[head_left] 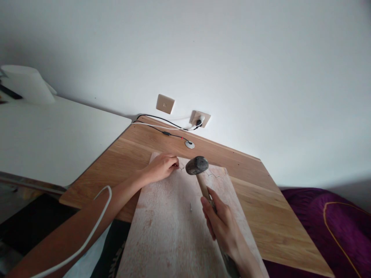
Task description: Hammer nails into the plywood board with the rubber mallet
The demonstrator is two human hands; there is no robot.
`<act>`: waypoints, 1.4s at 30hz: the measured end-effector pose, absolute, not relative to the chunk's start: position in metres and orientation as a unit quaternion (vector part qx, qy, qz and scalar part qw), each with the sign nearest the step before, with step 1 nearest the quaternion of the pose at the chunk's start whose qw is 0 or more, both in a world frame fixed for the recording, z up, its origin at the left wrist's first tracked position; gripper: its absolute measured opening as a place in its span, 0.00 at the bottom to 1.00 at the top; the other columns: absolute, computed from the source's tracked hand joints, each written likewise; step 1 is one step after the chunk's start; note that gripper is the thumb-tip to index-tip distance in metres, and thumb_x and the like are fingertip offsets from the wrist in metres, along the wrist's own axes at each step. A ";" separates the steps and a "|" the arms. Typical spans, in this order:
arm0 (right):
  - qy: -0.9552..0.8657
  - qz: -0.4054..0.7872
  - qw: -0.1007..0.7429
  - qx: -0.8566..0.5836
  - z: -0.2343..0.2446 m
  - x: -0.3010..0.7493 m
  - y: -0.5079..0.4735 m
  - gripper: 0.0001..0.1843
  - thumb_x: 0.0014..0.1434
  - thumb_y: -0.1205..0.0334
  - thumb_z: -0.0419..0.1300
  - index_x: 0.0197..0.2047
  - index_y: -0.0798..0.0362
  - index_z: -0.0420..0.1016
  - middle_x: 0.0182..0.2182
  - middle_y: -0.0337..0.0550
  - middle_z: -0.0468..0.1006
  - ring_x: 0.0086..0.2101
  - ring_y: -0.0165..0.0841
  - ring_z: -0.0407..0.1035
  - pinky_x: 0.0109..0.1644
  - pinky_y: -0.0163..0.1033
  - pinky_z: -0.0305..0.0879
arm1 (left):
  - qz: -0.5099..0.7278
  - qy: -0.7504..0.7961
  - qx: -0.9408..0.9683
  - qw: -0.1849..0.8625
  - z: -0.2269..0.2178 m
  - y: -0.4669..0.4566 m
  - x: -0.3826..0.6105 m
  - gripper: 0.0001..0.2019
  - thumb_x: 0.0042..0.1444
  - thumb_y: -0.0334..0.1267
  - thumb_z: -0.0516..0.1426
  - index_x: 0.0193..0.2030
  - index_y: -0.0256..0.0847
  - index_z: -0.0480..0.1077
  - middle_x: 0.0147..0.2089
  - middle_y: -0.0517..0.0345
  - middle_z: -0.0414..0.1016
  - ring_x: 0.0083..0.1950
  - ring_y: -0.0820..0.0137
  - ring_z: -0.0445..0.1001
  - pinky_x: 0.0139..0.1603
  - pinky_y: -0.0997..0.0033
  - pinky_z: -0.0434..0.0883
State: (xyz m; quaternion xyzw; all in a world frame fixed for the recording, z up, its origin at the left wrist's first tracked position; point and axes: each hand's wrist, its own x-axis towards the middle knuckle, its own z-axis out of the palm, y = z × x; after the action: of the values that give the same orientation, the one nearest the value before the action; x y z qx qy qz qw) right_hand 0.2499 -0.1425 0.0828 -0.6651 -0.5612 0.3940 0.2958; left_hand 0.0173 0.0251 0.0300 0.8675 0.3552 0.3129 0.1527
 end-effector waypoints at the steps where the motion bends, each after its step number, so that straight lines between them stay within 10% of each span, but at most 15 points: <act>1: -0.569 0.397 0.292 -0.659 0.087 0.247 -0.139 0.38 0.69 0.33 0.54 0.66 0.56 0.70 0.19 0.29 0.65 0.15 0.27 0.57 0.16 0.31 0.52 | 0.314 0.355 0.867 0.155 0.030 0.025 0.017 0.04 0.65 0.28 0.62 0.39 0.40 0.76 0.41 0.55 0.79 0.45 0.63 0.79 0.49 0.64 0.72; 9: -0.602 0.451 0.269 -0.602 0.091 0.226 -0.120 0.33 0.73 0.38 0.52 0.69 0.54 0.66 0.23 0.29 0.66 0.17 0.26 0.61 0.18 0.30 0.56 | 0.316 0.380 0.856 0.152 0.032 0.021 0.013 0.25 0.55 0.42 0.73 0.54 0.40 0.71 0.53 0.48 0.74 0.56 0.54 0.76 0.57 0.56 0.73; 17: -0.532 0.445 0.301 -0.655 0.072 0.246 -0.144 0.39 0.68 0.32 0.55 0.67 0.56 0.67 0.18 0.28 0.65 0.14 0.27 0.57 0.15 0.30 0.53 | 0.303 0.386 0.857 0.159 0.030 0.024 0.016 0.08 0.61 0.37 0.68 0.42 0.40 0.74 0.45 0.53 0.78 0.50 0.58 0.78 0.52 0.60 0.72; 29: -0.499 0.445 0.320 -0.671 0.051 0.271 -0.161 0.42 0.65 0.25 0.54 0.60 0.56 0.71 0.16 0.28 0.64 0.13 0.27 0.55 0.15 0.32 0.50 | 0.322 0.261 0.898 0.146 0.058 -0.011 0.025 0.09 0.57 0.25 0.60 0.42 0.41 0.73 0.42 0.57 0.76 0.44 0.65 0.76 0.48 0.65 0.71; 42: -0.527 0.410 0.331 -0.667 0.051 0.270 -0.159 0.37 0.66 0.26 0.53 0.54 0.53 0.73 0.17 0.28 0.62 0.15 0.27 0.55 0.15 0.32 0.52 | 0.174 0.111 0.972 -0.114 0.070 -0.081 0.063 0.08 0.62 0.29 0.64 0.33 0.42 0.74 0.33 0.55 0.78 0.36 0.64 0.74 0.39 0.61 0.67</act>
State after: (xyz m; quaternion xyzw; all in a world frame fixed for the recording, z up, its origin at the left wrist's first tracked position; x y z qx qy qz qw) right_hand 0.2696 -0.1593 0.0512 -0.6672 -0.5270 0.4096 0.3306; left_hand 0.0633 -0.0814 0.0702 0.9717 0.1112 0.1743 -0.1140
